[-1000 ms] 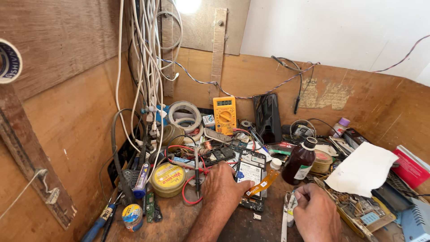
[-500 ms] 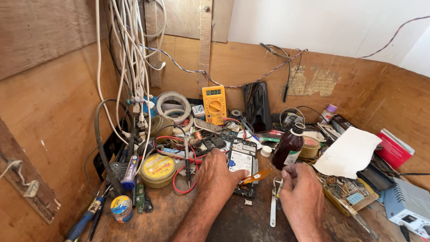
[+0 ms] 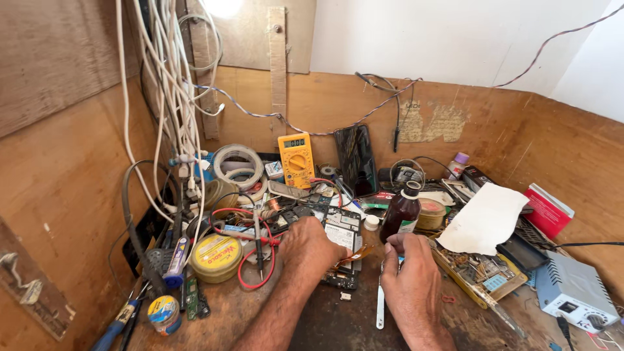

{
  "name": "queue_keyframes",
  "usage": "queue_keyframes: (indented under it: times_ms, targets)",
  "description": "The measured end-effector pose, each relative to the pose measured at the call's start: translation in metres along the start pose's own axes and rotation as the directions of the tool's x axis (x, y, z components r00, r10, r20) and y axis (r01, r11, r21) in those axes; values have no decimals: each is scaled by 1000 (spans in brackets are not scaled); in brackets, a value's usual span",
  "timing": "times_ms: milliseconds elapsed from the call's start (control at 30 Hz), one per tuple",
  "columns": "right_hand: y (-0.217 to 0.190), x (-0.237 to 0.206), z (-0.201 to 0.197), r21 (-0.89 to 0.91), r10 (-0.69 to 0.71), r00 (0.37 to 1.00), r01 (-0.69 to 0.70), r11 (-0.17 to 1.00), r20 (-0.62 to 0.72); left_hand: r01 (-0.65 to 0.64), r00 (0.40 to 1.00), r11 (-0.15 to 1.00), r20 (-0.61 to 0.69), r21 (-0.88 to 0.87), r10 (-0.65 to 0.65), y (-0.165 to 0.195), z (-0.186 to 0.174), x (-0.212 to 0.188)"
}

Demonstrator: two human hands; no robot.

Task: The person works at a cluttered repair bench on a disassembled smartphone, prying at its internals and removing the orange mid-frame assembly. They then peel the protective wrapping off a replacement battery, position it in the phone body, and set the phone aside on the bench.

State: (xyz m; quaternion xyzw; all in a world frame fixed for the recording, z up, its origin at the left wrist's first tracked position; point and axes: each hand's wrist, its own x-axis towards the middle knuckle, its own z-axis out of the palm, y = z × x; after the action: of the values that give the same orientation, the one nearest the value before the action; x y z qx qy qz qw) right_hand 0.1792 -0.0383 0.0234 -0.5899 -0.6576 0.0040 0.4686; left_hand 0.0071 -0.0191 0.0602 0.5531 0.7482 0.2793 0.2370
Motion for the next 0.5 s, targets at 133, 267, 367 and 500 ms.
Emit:
queue_keyframes:
  times_ms: [133,267,367,500]
  targets:
    - [1,1,2,-22,-41,999,41,999,-10,-2,1000,998,21,60,1,3,-2,5]
    - [2,1,4,-23,-11,999,12,1000,39,21,999,997,31,73,-24,8,3,9]
    - [1,1,5,-27,0,998,2,1000,55,-27,999,994,-26,108,30,12,9,9]
    - [0,2,4,-26,-2,999,3,1000,49,-46,998,994,-40,104,50,14,13,6]
